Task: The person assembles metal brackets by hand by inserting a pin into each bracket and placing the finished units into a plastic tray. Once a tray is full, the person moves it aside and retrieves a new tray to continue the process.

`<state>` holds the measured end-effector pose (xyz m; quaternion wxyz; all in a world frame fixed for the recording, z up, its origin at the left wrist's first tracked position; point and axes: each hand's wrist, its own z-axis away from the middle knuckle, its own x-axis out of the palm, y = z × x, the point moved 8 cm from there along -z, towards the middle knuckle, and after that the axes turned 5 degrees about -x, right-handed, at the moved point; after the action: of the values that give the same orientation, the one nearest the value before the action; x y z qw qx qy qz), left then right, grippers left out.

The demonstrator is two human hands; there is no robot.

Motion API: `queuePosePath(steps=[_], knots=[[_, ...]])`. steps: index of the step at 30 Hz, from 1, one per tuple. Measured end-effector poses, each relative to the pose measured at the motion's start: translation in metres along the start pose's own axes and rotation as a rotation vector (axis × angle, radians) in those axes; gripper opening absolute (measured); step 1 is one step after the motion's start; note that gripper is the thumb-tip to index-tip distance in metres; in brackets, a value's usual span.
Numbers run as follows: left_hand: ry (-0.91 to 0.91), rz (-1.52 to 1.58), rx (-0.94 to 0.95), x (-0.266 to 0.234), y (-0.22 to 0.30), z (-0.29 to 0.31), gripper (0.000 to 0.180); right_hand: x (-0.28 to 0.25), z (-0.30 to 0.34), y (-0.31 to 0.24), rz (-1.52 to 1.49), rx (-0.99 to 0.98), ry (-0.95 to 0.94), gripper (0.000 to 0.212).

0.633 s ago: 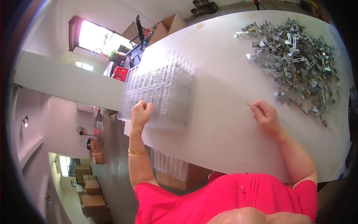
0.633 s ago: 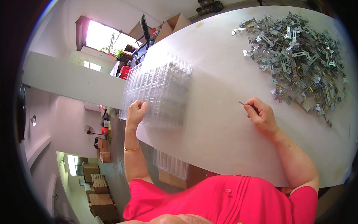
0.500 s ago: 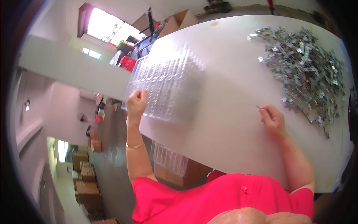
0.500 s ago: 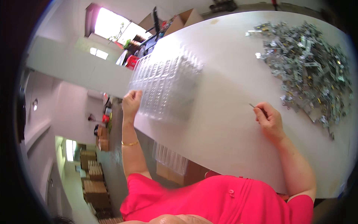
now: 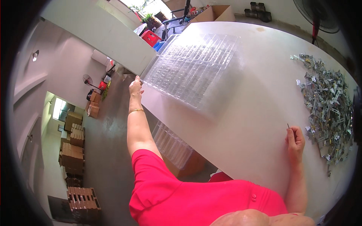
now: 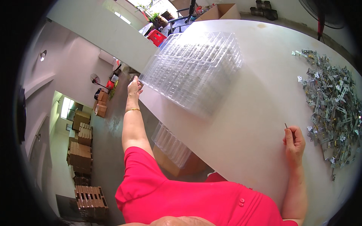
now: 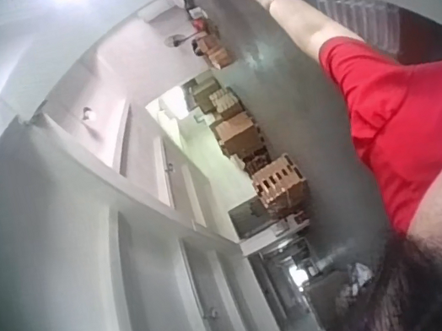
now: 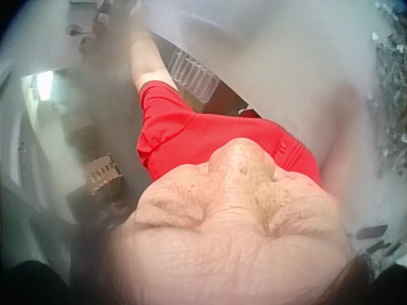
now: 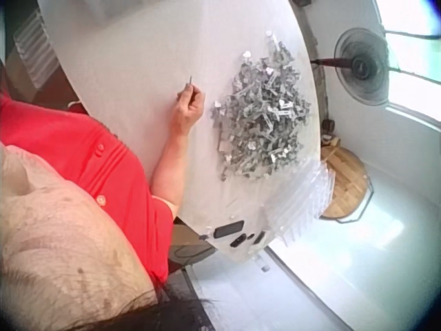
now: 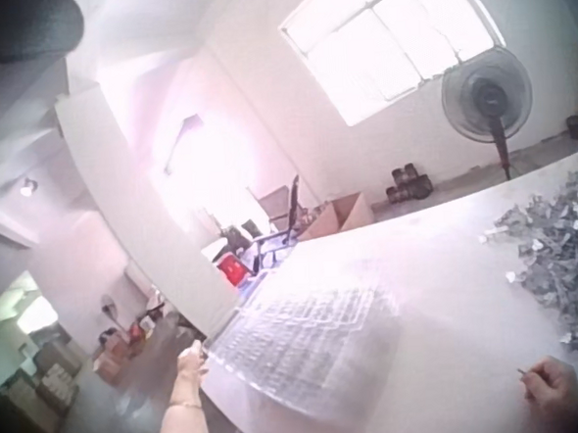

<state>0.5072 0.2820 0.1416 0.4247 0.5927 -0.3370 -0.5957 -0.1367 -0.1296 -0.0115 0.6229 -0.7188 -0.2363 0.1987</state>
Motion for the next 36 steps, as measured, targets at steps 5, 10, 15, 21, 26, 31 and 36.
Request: queuePosePath(steps=[5,10,15,21,26,31,36], knots=[[-0.018,-0.003,0.001,0.024,-0.001,-0.001,0.044,-0.001,0.001,0.000,0.015,0.008,0.054,0.011],[-0.011,0.029,0.001,0.021,-0.003,-0.005,0.039,0.000,0.001,0.002,0.027,0.024,0.049,0.012],[0.001,0.057,0.006,0.022,-0.005,-0.004,0.039,-0.001,0.000,0.000,0.046,0.028,0.044,0.012],[0.012,-0.032,0.007,0.023,-0.009,-0.003,0.045,0.000,0.001,-0.002,0.020,0.021,0.047,0.011],[0.027,-0.100,0.023,0.027,-0.009,-0.012,0.051,-0.001,0.004,-0.002,0.038,-0.001,0.064,0.009],[0.356,-0.358,0.298,-0.035,0.023,-0.039,0.053,0.003,0.005,-0.017,0.078,0.000,0.084,0.010],[0.323,-0.187,0.758,0.027,0.096,0.073,0.024,-0.002,0.001,-0.009,0.210,-0.011,0.065,0.014]])
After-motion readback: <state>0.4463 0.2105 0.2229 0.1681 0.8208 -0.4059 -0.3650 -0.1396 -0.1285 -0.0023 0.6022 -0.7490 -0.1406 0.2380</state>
